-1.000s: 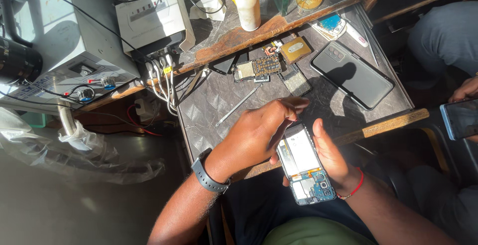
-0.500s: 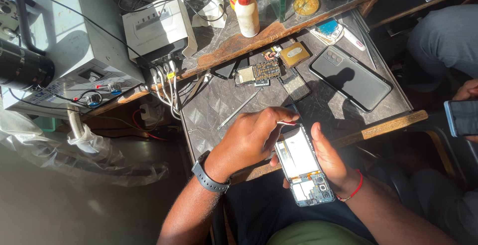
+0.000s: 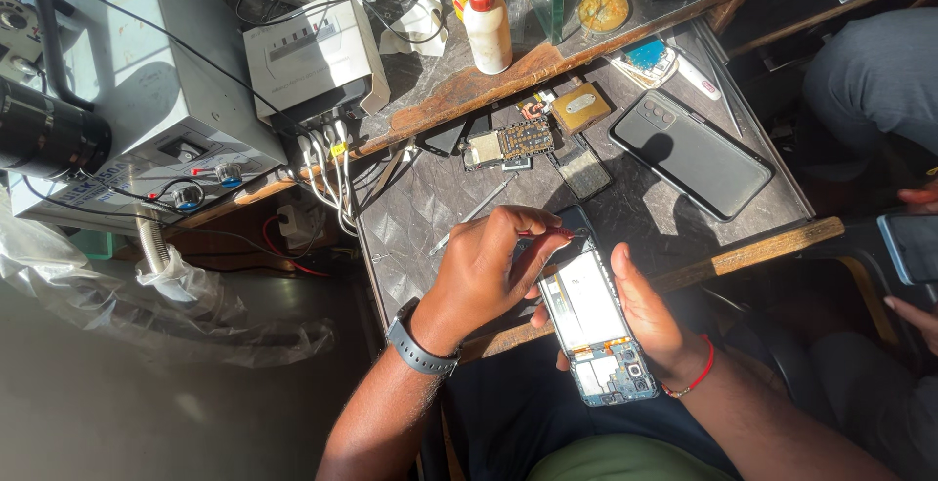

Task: The person uses a small tool to pry open and disassemble a mobile phone, handling various internal components and the screen assembly.

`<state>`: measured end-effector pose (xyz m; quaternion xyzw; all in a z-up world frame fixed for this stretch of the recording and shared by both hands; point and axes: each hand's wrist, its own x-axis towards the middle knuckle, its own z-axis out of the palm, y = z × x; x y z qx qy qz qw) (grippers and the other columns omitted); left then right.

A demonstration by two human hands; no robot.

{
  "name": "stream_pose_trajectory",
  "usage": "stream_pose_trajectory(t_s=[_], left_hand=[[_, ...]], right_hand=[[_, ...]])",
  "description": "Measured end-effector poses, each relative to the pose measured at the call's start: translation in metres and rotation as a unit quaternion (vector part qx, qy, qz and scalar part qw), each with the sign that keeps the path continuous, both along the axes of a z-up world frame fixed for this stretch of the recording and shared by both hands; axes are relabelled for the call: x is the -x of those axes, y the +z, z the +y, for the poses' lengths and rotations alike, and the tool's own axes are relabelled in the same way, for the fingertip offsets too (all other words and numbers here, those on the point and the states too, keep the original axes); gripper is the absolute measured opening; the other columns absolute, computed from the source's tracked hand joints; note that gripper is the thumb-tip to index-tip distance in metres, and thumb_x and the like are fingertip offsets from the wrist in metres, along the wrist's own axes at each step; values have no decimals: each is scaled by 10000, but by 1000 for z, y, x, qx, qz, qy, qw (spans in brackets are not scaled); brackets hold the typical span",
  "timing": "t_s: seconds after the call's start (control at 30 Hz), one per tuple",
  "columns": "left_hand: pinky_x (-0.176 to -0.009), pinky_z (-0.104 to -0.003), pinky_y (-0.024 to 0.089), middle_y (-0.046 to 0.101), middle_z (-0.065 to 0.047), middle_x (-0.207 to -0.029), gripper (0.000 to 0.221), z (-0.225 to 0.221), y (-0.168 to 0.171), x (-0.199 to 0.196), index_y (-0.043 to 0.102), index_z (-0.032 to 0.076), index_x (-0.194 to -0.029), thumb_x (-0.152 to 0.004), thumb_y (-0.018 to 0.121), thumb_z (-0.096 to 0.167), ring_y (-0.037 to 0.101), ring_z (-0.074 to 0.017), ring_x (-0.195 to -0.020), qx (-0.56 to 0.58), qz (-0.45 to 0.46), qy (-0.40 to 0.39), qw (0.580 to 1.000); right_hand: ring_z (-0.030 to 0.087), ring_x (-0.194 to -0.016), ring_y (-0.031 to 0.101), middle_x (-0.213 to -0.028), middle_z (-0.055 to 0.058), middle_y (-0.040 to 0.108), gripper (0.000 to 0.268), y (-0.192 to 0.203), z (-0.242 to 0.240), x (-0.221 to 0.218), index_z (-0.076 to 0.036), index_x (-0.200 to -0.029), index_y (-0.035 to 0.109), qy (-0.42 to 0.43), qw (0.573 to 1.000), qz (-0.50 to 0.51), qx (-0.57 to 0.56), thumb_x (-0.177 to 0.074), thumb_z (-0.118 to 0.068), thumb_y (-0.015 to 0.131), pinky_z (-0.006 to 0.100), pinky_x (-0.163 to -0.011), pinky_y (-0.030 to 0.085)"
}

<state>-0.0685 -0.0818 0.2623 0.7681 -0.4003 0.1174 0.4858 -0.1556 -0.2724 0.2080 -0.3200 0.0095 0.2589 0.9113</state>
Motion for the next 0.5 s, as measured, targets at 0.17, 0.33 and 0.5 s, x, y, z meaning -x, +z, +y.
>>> stream_pose_trajectory(t_s=[0.17,0.33,0.5], left_hand=[[-671,-309,637,759,-126,-993,358,-1,-3,-2,458,57,-1042,-947,800,100,804,-279,-903,13,-39,16,999],[-697,-313,644,758,-130,-1003,340,-1,-2,-2,464,58,-1032,-946,792,72,802,-280,-936,9,-27,4,1000],[-810,-341,660,744,-149,-1064,298,-3,-1,-1,466,56,-1026,-959,751,1,786,-291,-1038,25,-20,-38,999]], right_hand=[[288,-1081,698,-1269,239,636,842,0,0,-1,7,-1425,483,3,1000,-10,3,-1011,-678,222,437,-690,675],[292,-1076,701,-1263,245,638,846,-4,-2,0,20,-1407,495,3,1000,-9,11,-1019,-679,219,439,-695,676],[298,-1085,702,-1215,236,639,827,-12,-4,0,7,-1400,499,10,1000,9,-19,-1019,-675,228,461,-713,681]])
